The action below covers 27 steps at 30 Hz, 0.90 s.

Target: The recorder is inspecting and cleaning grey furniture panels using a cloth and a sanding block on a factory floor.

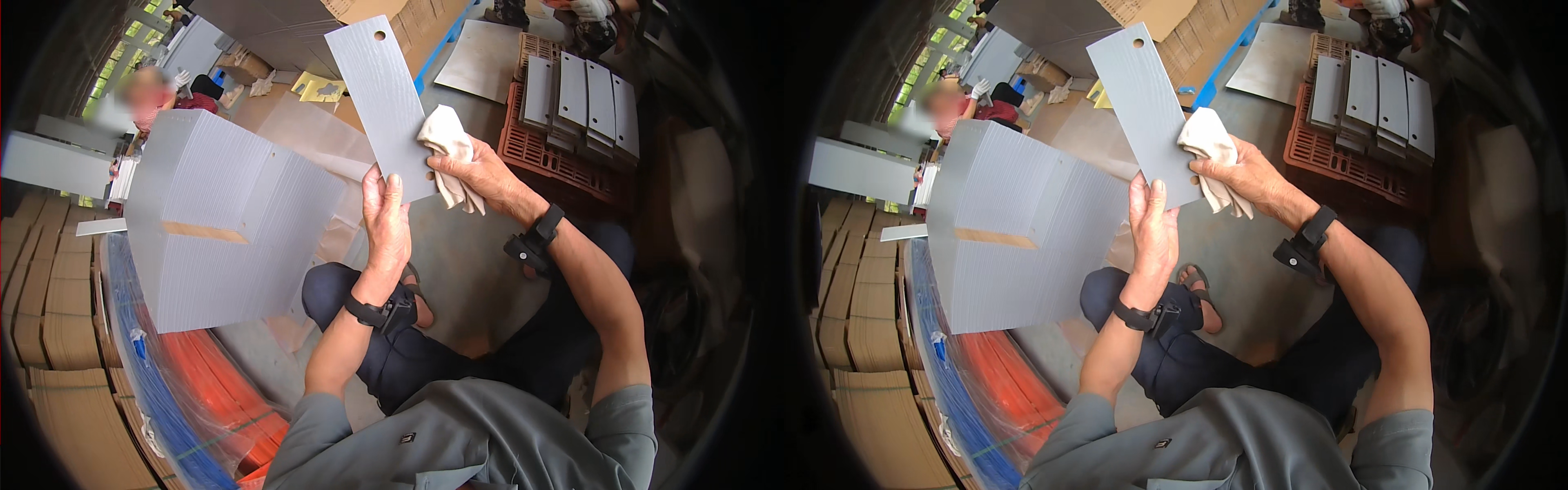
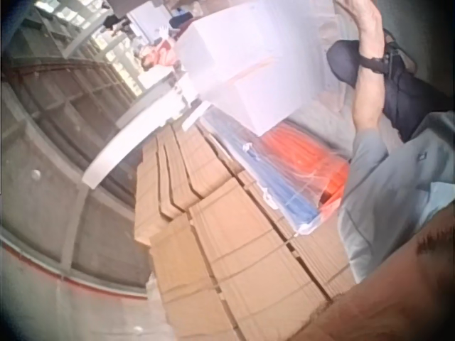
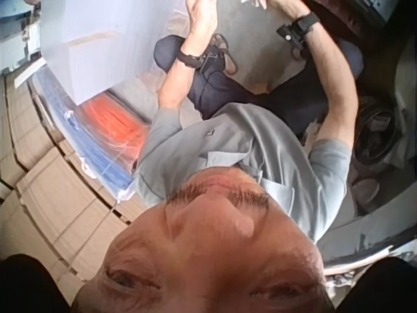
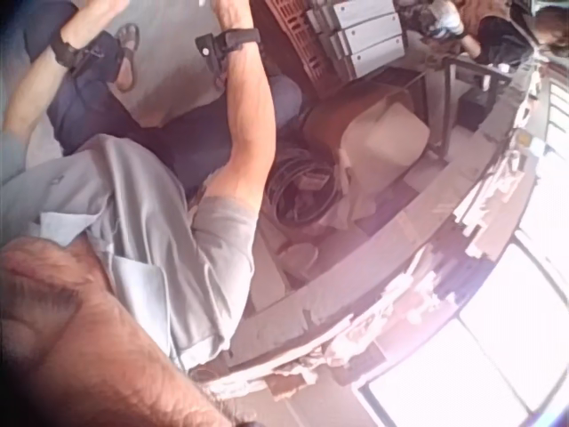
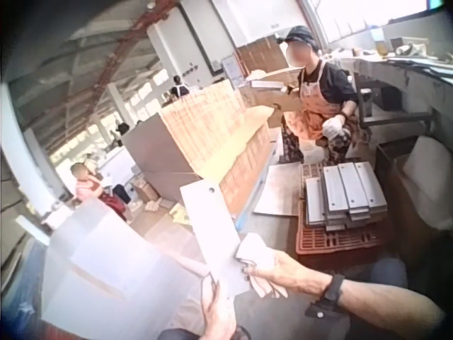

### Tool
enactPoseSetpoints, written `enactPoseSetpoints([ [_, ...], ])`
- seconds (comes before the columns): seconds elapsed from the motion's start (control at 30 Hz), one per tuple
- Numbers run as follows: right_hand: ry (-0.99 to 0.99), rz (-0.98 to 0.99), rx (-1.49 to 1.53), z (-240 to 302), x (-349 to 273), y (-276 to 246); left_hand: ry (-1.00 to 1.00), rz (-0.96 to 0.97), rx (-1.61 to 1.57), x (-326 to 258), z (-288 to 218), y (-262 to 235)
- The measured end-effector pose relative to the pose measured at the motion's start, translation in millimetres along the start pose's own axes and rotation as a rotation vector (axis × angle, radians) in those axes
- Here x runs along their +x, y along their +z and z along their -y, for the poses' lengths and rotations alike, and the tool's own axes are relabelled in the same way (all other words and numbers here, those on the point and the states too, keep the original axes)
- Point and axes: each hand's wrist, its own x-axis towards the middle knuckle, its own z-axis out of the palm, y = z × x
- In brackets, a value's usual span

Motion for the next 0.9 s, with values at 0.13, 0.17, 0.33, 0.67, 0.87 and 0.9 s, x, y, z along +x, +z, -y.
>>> enactPoseSetpoints([
  [0.13,-0.029,-0.02,-0.043,-5,-3,2,0.071,0.039,0.179,4,-2,-5],
  [0.17,-0.036,-0.037,-0.069,-6,-5,4,0.12,0.059,0.302,5,-5,-4],
  [0.33,-0.277,-0.121,-0.52,-14,-16,21,0.096,-0.038,0.45,25,-15,8],
  [0.67,-0.623,0.086,-1.09,-11,-34,33,-0.325,0.222,-0.348,39,-2,-13],
  [0.87,-0.857,-0.076,-1.401,-16,-12,33,-0.43,0.072,-0.297,7,11,0],
  [0.9,-0.889,-0.149,-1.415,-9,-2,30,-0.442,0.009,-0.3,-1,13,7],
])
